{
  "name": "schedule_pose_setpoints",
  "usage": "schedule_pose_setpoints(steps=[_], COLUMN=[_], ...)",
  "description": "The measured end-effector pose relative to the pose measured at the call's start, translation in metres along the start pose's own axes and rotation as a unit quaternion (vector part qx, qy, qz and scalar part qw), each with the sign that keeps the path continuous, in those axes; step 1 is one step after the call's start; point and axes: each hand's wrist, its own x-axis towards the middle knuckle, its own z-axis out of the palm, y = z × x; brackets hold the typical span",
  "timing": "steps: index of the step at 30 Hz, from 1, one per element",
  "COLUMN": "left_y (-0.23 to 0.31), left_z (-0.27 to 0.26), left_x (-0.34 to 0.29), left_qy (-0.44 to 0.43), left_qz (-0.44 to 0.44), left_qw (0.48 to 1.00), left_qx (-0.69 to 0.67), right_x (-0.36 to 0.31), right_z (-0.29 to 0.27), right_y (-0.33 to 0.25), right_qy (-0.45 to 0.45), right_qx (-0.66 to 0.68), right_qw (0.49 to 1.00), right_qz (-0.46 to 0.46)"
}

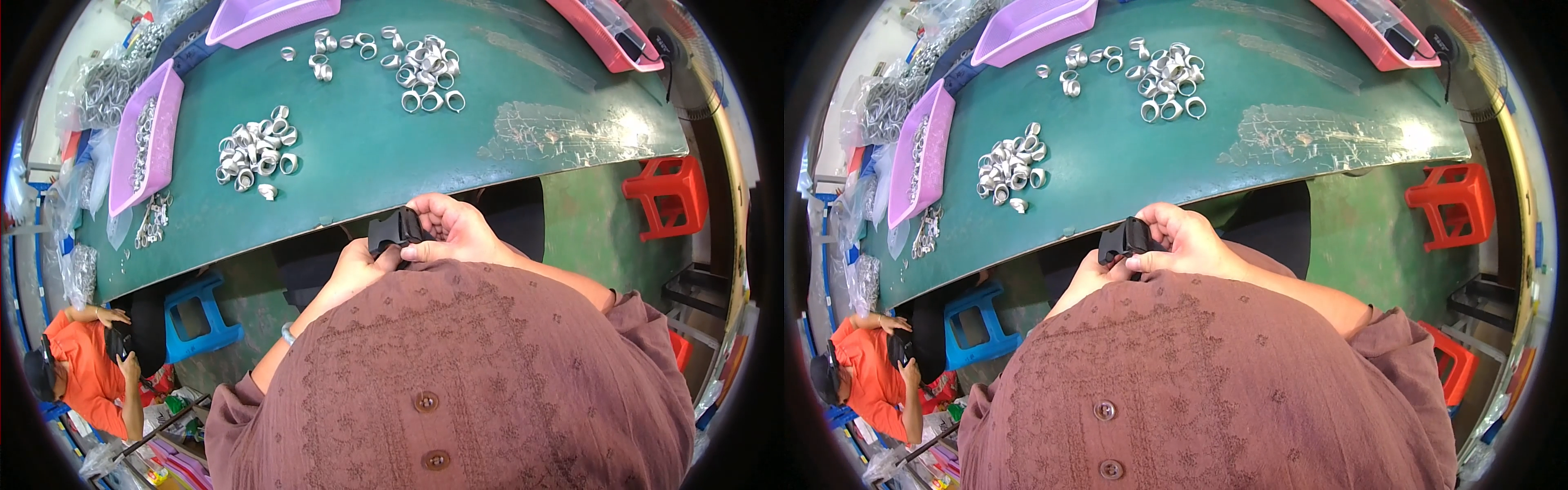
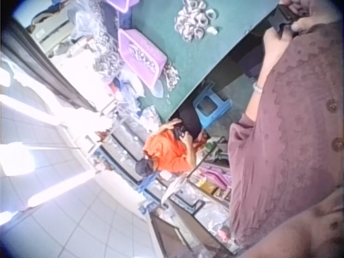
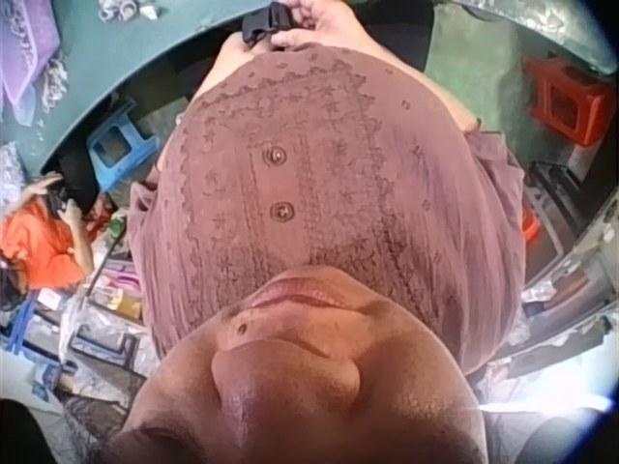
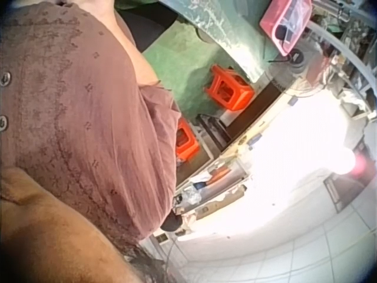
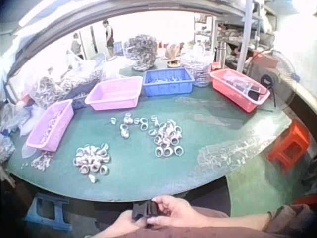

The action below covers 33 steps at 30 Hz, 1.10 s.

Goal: The person picks up metal rings from a table, inserts small white components into them, and places the assembled items into a pink tray.

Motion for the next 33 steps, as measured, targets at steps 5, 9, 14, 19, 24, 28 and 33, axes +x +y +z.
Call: schedule_pose_setpoints(steps=[5,9,14,19,24,28,33], left_y=[-0.003,-0.002,0.000,0.000,0.008,0.004,0.002], left_z=[0.000,0.000,-0.006,-0.007,-0.011,-0.009,-0.009], left_x=[0.001,0.000,-0.002,-0.008,-0.013,-0.010,-0.009], left_qy=[-0.001,-0.007,-0.044,0.000,-0.020,-0.029,-0.032], left_qz=[-0.007,-0.009,0.000,0.083,0.113,0.142,0.159], left_qw=[1.000,1.000,0.999,0.996,0.993,0.989,0.986], left_qx=[0.002,0.012,-0.030,-0.031,-0.005,-0.003,-0.029], right_x=[-0.002,-0.003,-0.003,-0.003,-0.002,-0.002,-0.001], right_z=[0.000,-0.002,-0.004,-0.006,-0.009,-0.010,-0.010], right_y=[-0.002,-0.001,-0.004,-0.010,-0.010,-0.011,-0.009], right_qy=[0.002,0.010,-0.001,0.034,0.000,-0.028,-0.037], right_qx=[0.006,-0.009,-0.037,-0.061,-0.076,-0.080,-0.049], right_qw=[1.000,1.000,0.999,0.998,0.997,0.995,0.997], right_qz=[0.005,-0.011,-0.014,-0.009,0.021,0.044,0.048])
